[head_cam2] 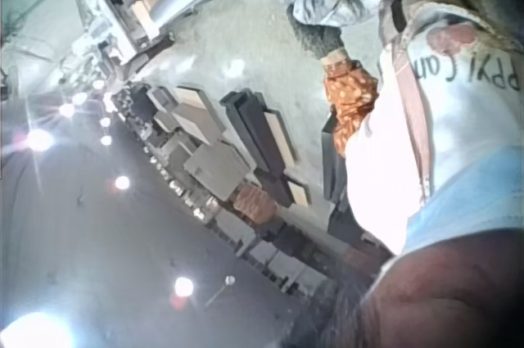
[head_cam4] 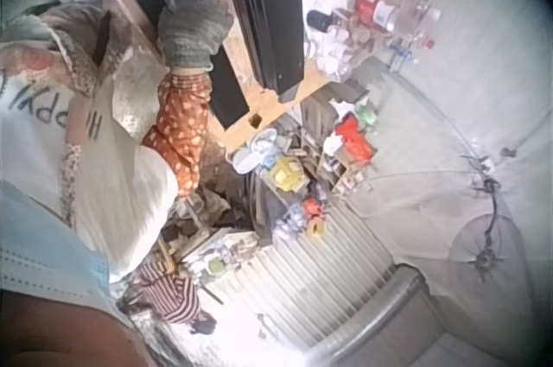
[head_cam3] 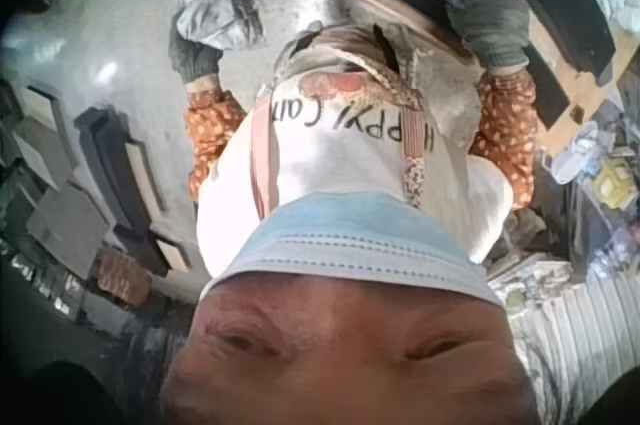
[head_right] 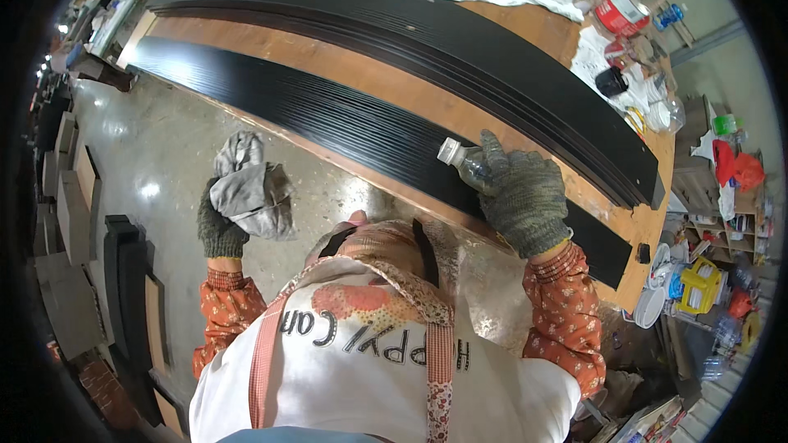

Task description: The person is cleaning and polishing long black wooden furniture components on a workbench using a cloth and liquid from a bottle.

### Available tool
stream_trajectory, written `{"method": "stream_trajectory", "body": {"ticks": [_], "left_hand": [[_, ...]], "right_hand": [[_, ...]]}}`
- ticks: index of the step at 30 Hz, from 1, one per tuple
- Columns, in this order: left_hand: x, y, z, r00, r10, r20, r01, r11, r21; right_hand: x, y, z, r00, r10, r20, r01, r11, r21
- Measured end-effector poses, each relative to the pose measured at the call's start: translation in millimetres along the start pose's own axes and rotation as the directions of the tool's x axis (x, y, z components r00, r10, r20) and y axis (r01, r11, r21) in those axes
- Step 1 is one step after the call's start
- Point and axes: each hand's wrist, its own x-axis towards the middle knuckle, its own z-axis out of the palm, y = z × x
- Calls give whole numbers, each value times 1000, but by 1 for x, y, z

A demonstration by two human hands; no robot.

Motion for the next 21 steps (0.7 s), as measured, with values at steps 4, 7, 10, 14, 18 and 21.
{"method": "stream_trajectory", "body": {"ticks": [4,7,10,14,18,21], "left_hand": [[7,33,-52,1000,2,13,-2,1000,-10],[7,51,-87,993,41,-113,-45,998,-38],[3,63,-115,975,118,-188,-116,993,24],[-18,64,-148,919,137,-371,-174,983,-67],[-53,48,-185,894,97,-438,-188,967,-170],[-68,41,-201,854,77,-515,-226,946,-232]], "right_hand": [[47,-44,-11,983,21,180,0,993,-117],[88,-85,-20,994,-64,94,72,994,-83],[139,-128,-28,981,-186,57,187,982,-8],[228,-188,-39,957,-245,157,240,969,52],[294,-261,-49,939,-341,38,342,939,-42],[318,-287,-54,939,-344,3,344,939,33]]}}
